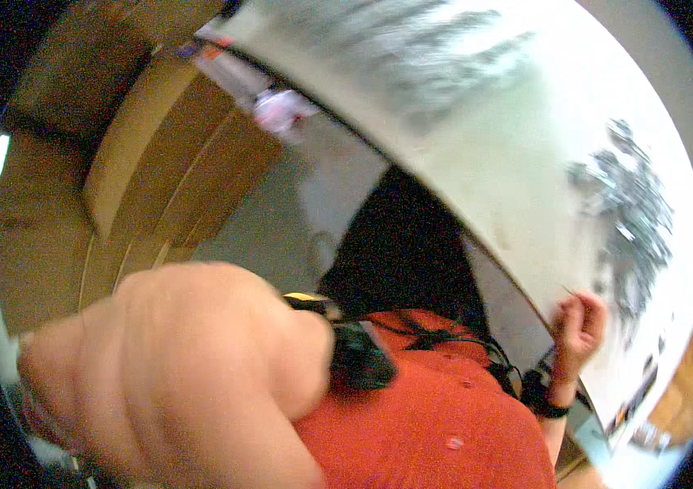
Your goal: Manually assembling small metal components and placing them into clear plastic trays.
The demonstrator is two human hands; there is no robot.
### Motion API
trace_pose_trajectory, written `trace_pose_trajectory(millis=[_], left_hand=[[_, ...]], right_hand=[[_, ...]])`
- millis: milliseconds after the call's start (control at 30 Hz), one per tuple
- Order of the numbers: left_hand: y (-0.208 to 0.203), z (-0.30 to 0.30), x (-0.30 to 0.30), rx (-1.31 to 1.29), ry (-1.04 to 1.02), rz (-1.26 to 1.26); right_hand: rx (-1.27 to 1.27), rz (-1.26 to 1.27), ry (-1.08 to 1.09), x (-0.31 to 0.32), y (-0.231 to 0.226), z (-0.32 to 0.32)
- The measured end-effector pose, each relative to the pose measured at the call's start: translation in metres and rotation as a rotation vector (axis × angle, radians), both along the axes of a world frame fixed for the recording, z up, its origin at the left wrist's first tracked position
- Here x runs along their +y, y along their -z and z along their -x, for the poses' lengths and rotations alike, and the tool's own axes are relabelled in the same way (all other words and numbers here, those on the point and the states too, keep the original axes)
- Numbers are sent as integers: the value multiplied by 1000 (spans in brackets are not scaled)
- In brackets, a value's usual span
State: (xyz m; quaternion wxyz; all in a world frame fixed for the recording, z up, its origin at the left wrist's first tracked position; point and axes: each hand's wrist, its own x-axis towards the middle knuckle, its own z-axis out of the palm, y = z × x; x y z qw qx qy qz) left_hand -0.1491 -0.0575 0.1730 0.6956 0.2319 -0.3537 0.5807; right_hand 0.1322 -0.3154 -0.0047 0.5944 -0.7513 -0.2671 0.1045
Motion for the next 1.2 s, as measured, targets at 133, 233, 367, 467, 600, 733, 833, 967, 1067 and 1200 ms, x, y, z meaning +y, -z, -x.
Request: trace_pose_trajectory(millis=[133, 233, 367, 467, 600, 733, 833, 967, 1067, 1200], left_hand=[[-11, -19, 20, 695, -195, -29], [16, -76, 21, 1139, -458, 5], [46, -117, 25, 1436, -421, -182], [64, -148, 23, 1635, -419, -412], [77, -183, 18, 1727, -477, -741], [97, -218, 5, 1704, -528, -935], [112, -237, 2, 1706, -649, -1032], [120, -252, 1, 1736, -610, -1014], [122, -260, -3, 1792, -511, -941], [137, -271, -1, 1825, -536, -915]], right_hand=[[127, 63, -60, 25, -12, 15], [119, 61, -13, 25, -17, 19], [105, 28, -76, 22, -20, 18], [55, 29, -97, 19, -18, 16], [41, -7, -141, 15, -14, 14], [32, -27, -175, 14, -20, 12], [-16, -50, -187, 14, -18, 9], [-31, -93, -195, 13, -16, 8], [-28, -101, -199, 12, -18, 7], [-4, -106, -207, 13, -20, 7]])
